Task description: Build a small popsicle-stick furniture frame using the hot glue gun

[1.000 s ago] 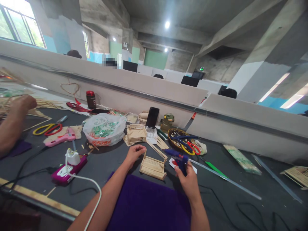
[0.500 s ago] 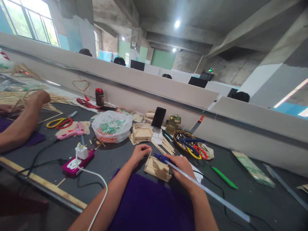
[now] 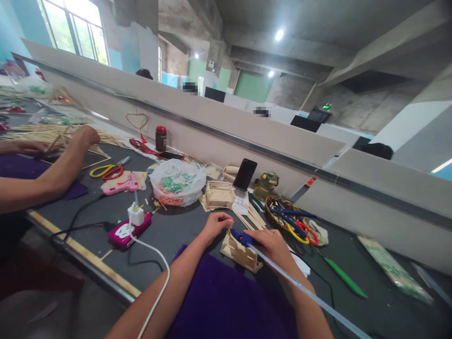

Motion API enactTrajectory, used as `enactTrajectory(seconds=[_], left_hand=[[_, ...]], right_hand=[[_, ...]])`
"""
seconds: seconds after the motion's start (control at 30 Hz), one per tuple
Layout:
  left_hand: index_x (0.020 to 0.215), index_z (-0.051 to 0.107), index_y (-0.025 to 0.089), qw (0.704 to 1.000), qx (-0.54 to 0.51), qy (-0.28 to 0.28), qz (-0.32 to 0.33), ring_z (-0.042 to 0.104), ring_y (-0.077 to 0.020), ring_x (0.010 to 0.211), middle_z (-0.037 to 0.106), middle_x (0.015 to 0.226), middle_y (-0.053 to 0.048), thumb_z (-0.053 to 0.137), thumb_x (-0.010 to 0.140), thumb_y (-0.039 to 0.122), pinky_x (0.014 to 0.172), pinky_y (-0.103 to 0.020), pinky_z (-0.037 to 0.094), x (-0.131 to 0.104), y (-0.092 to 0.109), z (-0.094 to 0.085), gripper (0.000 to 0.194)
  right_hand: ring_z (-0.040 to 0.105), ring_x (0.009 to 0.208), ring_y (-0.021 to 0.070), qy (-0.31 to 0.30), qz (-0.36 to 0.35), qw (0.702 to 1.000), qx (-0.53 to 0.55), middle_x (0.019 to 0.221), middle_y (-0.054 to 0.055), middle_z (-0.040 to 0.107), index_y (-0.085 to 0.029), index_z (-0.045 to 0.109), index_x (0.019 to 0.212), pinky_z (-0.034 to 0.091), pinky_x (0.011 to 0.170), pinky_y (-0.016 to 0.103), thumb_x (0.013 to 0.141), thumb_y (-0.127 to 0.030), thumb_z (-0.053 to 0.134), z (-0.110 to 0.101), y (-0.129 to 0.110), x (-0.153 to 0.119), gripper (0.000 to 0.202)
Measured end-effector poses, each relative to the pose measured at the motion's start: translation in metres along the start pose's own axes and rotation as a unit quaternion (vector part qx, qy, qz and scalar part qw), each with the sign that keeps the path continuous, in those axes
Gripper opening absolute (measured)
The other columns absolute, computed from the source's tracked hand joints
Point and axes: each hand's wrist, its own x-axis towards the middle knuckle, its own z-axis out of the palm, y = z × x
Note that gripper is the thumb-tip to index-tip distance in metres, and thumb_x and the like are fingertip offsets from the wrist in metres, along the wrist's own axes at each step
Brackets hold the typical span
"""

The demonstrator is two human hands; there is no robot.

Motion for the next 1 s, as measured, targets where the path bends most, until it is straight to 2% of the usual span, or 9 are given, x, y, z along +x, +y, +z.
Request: enactTrajectory(seconds=[0.13,0.3,0.57,1.0], left_hand=[[0.073,0.072,0.012,1.0,0.002,0.001,-0.002,0.049,-0.0112,0.057,0.064,0.062,-0.003,0.075,0.058,0.038,0.055,-0.023,0.034,0.0,-0.001,0.0,0.03],[0.073,0.072,0.011,1.0,-0.01,-0.007,0.004,0.051,-0.0114,0.059,0.065,0.064,-0.003,0.075,0.059,0.036,0.059,-0.023,0.036,0.0,-0.002,0.001,0.029],[0.072,0.072,0.011,1.0,-0.011,-0.003,0.013,0.053,-0.0121,0.06,0.067,0.064,-0.003,0.075,0.059,0.034,0.062,-0.024,0.039,0.001,-0.004,0.001,0.027],[0.072,0.072,0.011,1.0,-0.008,-0.005,0.009,0.054,-0.0127,0.06,0.067,0.064,-0.004,0.076,0.058,0.037,0.062,-0.025,0.04,0.001,-0.003,0.001,0.03]], right_hand=[[0.062,0.092,0.0176,-0.003,-0.027,0.999,-0.02,0.11,0.001,0.068,-0.034,0.059,0.119,0.035,0.075,0.029,0.082,-0.014,0.052,0.005,0.007,-0.001,0.043],[0.061,0.092,0.0175,-0.002,-0.056,0.998,-0.032,0.108,0.004,0.068,-0.031,0.058,0.122,0.034,0.076,0.03,0.081,-0.01,0.051,0.011,0.012,-0.001,0.047],[0.06,0.09,0.0172,0.005,-0.071,0.996,-0.044,0.105,0.004,0.068,-0.032,0.056,0.123,0.034,0.075,0.03,0.081,-0.012,0.053,0.016,0.018,0.0,0.047],[0.059,0.087,0.018,0.011,-0.055,0.997,-0.045,0.099,0.004,0.068,-0.032,0.057,0.122,0.032,0.075,0.031,0.083,-0.016,0.057,0.017,0.017,-0.002,0.042]])
